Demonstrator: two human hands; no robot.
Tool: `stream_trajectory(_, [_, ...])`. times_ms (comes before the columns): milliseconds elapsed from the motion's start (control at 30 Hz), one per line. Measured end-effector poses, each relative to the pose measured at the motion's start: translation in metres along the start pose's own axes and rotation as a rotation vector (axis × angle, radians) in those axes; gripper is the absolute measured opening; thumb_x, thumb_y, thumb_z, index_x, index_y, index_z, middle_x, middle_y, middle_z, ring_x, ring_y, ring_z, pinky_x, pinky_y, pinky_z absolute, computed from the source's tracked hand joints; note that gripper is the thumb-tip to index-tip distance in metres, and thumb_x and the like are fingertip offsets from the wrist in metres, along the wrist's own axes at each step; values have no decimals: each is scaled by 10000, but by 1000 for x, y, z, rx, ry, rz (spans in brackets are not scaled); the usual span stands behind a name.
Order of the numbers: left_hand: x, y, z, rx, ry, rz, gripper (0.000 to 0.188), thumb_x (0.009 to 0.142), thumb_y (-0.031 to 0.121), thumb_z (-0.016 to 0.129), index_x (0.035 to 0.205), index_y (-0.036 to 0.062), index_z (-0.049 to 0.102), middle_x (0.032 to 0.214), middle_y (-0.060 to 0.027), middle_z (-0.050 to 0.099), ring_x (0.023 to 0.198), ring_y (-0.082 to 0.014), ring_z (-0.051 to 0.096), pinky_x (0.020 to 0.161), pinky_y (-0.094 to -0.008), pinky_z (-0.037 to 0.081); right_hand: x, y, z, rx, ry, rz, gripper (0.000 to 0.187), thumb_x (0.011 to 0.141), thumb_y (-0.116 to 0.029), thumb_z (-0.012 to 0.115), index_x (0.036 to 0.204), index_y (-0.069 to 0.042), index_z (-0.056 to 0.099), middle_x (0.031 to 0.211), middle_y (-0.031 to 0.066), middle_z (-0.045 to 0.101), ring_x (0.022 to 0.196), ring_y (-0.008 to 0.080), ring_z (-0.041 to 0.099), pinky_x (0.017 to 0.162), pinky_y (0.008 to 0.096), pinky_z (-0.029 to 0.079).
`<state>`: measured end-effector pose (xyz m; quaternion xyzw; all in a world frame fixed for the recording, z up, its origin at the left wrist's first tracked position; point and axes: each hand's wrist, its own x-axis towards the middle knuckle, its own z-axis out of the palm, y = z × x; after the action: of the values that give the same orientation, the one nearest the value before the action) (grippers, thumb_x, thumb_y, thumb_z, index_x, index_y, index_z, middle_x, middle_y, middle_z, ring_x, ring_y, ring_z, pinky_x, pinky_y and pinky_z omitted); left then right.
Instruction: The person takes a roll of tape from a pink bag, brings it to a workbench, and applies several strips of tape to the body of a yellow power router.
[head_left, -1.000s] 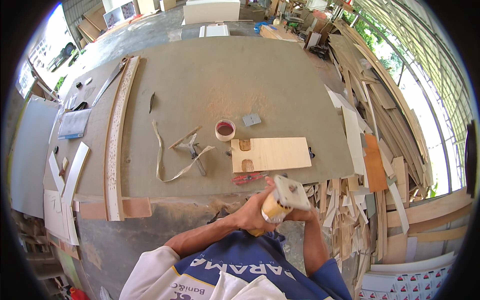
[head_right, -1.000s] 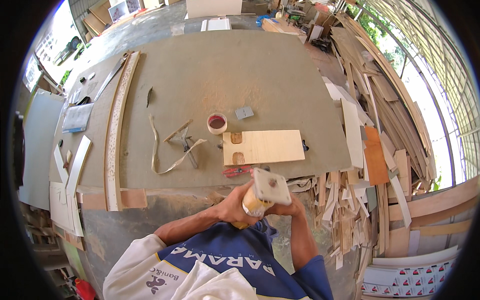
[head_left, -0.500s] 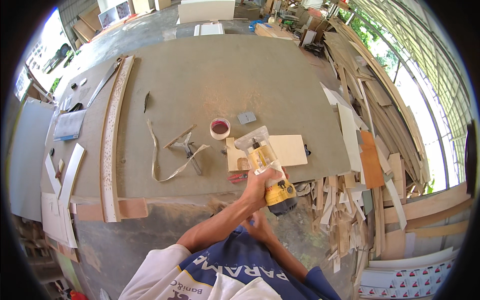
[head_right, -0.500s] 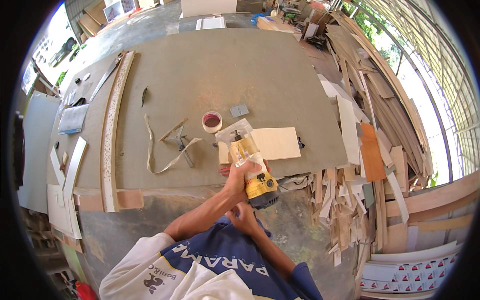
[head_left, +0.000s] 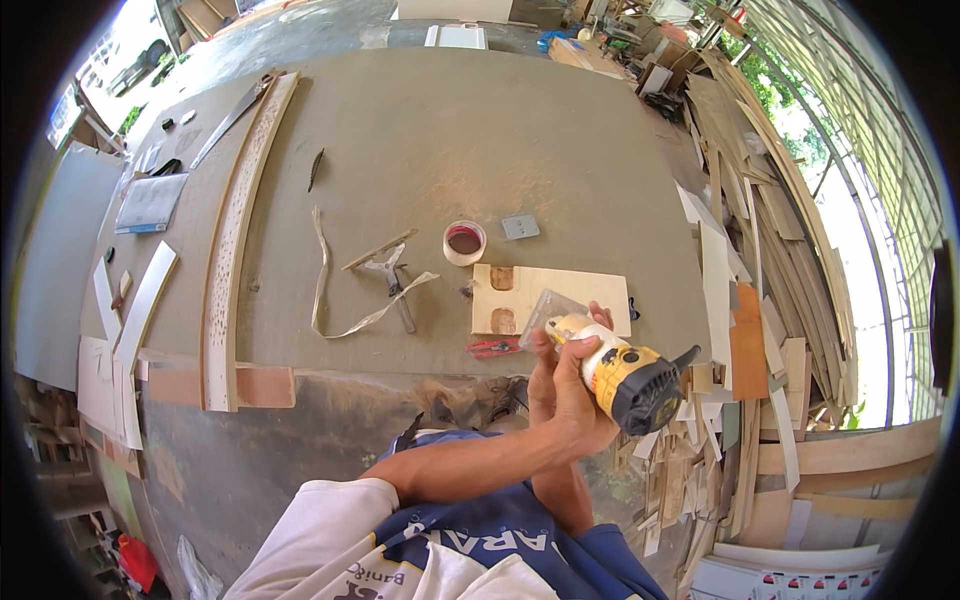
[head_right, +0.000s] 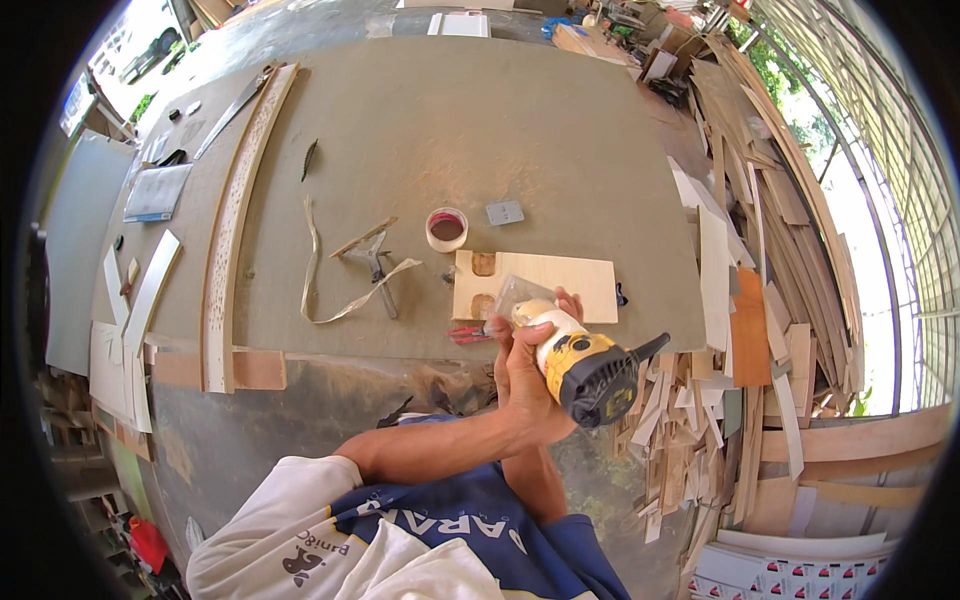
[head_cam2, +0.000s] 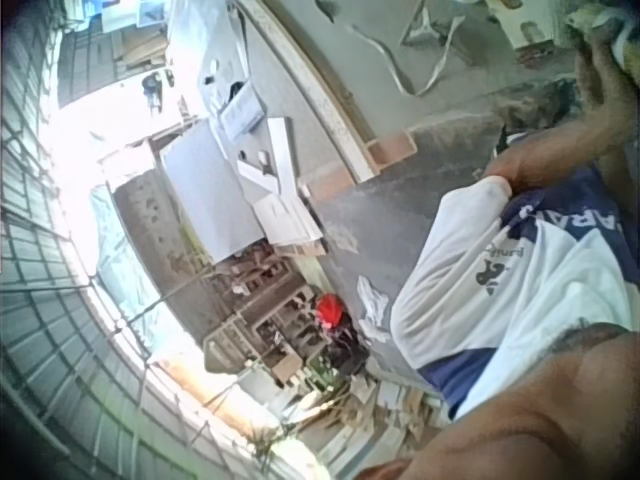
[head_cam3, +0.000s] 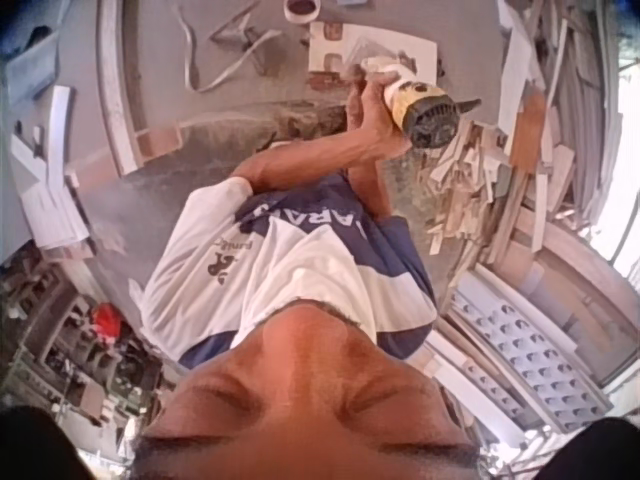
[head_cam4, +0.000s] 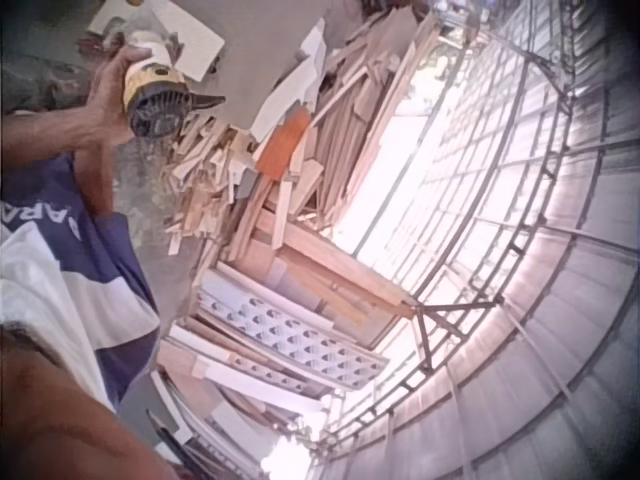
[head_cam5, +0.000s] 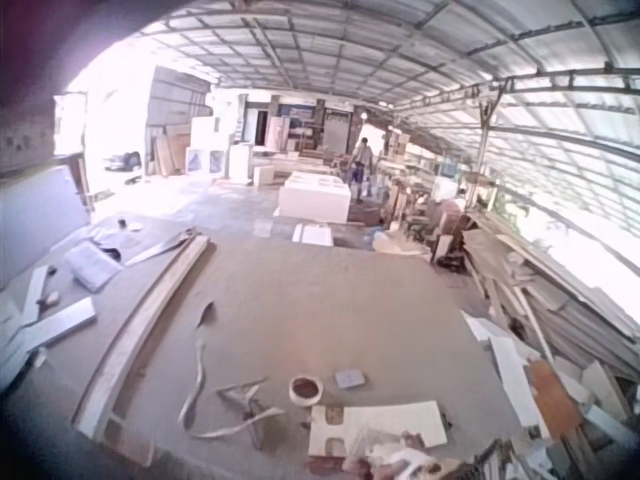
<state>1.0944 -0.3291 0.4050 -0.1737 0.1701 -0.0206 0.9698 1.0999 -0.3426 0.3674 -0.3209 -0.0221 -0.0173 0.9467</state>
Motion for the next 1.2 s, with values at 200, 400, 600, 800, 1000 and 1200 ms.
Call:
stream_trajectory(200, [18,-14,19,-218,-86,20,450,906,267,636,1345,252,540,1223,117,648,1158,-124,637,1003,-381,532,22,-23,23,7,11,125,472,1007,-112,386,1435,83,352,1531,201,423,1350,308,435,955,415,546])
stream_trajectory(400, [48,1,25,-114,-247,-23,347,996,386,577,1316,261,534,1185,47,673,1115,-140,680,888,-370,606,55,-16,39,-379,-47,261,454,1054,-183,358,1399,112,366,1501,268,414,1263,411,493,889,442,604])
stream_trajectory(600, [85,-2,25,-28,-205,130,335,1006,431,570,1296,263,567,1172,70,670,1089,-150,689,978,-402,583,101,-3,-14,376,-142,470,557,1034,-251,467,1401,138,312,1514,344,324,1385,403,349,1142,471,450])
stream_trajectory(800, [88,6,16,696,-39,-11,388,1019,407,587,1288,130,561,1198,-82,666,1066,-184,694,854,-370,592,146,36,-77,-367,-447,270,616,874,-204,795,1370,-11,484,1376,150,567,1183,234,594,967,355,569])
stream_trajectory(1000, [68,59,74,1976,-304,1083,152,925,116,707,1069,68,696,1185,-138,668,1002,-266,699,815,-382,556,159,51,-101,-462,-533,284,656,862,-199,804,1414,-109,460,1327,58,575,1185,209,586,1014,365,494])
stream_trajectory(1200, [88,84,87,2265,-588,980,173,885,93,737,1050,55,701,1273,-142,666,1004,-355,709,817,-425,588,157,56,-83,-896,-619,-136,588,893,-190,757,1404,-126,472,1325,53,583,1268,264,563,1110,423,421])
